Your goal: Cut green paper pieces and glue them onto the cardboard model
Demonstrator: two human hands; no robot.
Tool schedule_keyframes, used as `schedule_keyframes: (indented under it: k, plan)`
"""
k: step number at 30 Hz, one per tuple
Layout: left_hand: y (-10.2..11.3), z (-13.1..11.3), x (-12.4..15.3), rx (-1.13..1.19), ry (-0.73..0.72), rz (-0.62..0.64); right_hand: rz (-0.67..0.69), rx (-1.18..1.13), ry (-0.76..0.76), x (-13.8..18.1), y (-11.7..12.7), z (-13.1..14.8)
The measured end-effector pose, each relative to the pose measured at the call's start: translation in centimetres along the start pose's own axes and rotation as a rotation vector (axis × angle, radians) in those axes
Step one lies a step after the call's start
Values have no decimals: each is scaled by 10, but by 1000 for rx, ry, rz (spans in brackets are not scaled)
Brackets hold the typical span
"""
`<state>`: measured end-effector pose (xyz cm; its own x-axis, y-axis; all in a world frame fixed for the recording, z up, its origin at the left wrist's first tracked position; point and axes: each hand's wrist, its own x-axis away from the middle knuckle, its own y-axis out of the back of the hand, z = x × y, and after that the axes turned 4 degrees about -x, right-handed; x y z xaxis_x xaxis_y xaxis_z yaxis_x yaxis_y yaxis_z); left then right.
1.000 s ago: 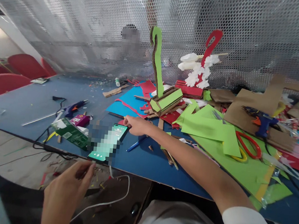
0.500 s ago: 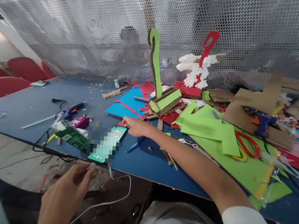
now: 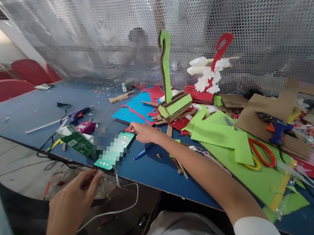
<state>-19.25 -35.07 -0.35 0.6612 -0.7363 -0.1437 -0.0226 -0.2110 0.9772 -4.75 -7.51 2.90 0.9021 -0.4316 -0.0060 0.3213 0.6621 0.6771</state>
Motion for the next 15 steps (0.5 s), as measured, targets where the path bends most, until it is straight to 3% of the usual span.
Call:
schedule_keyframes:
  k: [8,15]
  plan:
    - [-2,-2,-2,-18,-18,-14,-7,22,1,-2,-2,-2]
    - [-1,15,-9,-50,-18,110,-7,19,9,-1,-2,-1]
